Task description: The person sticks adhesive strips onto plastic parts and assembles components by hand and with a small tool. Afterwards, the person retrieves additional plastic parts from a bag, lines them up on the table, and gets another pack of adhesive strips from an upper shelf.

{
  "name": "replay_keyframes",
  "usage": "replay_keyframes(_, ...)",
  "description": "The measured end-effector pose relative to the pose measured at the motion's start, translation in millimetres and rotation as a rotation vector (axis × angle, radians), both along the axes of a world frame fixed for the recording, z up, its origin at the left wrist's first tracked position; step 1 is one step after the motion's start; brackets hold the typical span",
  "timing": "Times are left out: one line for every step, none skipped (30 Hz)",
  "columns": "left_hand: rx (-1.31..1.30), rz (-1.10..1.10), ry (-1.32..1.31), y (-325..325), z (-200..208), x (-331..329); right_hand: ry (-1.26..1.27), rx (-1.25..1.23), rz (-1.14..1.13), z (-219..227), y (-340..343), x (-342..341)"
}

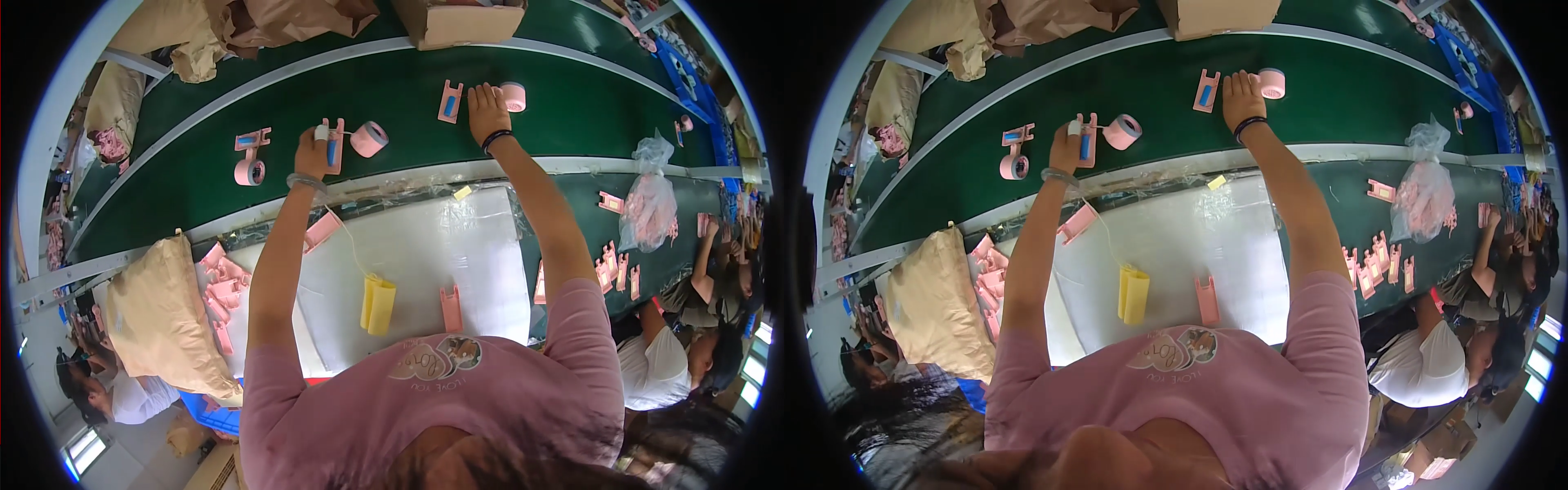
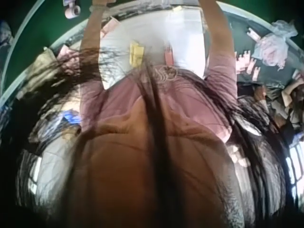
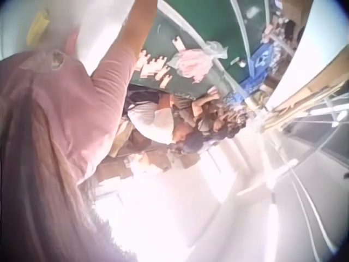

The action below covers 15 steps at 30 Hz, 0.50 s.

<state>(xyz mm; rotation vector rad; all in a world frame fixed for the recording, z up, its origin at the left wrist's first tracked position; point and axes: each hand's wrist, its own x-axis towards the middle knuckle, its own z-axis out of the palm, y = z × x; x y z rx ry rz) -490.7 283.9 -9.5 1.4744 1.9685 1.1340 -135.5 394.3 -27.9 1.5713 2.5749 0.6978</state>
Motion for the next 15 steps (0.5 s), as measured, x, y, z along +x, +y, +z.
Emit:
replay_keyframes(-0.071,0.151,-0.025,1,-4,-3,-0.097,-0.058,-0.035,4,9,1)
replay_keyframes(0.031,0.149,0.215,-2,-10,-13,-0.143,-0.028,0.039,-4,18,9)
replay_keyframes(0.122,0.164,0.459,-14,-21,-30,-0.139,-0.035,0.061,-3,24,0)
replay_keyframes(0.148,0.162,0.430,-22,-11,-20,-0.160,-0.128,0.071,7,29,2)
replay_keyframes(0.140,0.157,0.429,-30,-7,-13,-0.182,-0.222,0.082,10,32,4)
replay_keyframes(0.212,0.049,0.435,-40,0,-7,-0.079,-0.114,0.162,5,35,14)
replay_keyframes(0.280,-0.056,0.440,-50,8,1,-0.080,-0.122,0.162,3,32,19)
replay_keyframes(0.256,-0.096,0.401,-62,15,11,0.026,-0.148,0.185,0,28,23)
replay_keyframes(0.167,-0.112,0.219,-76,26,23,0.135,-0.168,0.215,2,25,22)
replay_keyframes(0.075,-0.124,0.035,-91,34,36,0.244,-0.186,0.307,9,17,20)
replay_keyframes(0.032,-0.152,-0.132,-107,44,49,0.462,-0.320,0.280,24,1,14)
replay_keyframes(0.001,-0.203,-0.265,-117,50,58,0.677,-0.456,0.242,45,-21,8)
replay_keyframes(-0.030,-0.260,-0.401,-126,54,67,0.868,-0.523,0.275,63,-44,5)
replay_keyframes(-0.017,-0.291,-0.490,-135,54,75,0.978,-0.691,0.284,81,-66,2)
replay_keyframes(0.049,-0.345,-0.287,-140,69,84,1.089,-0.860,0.282,93,-90,2)
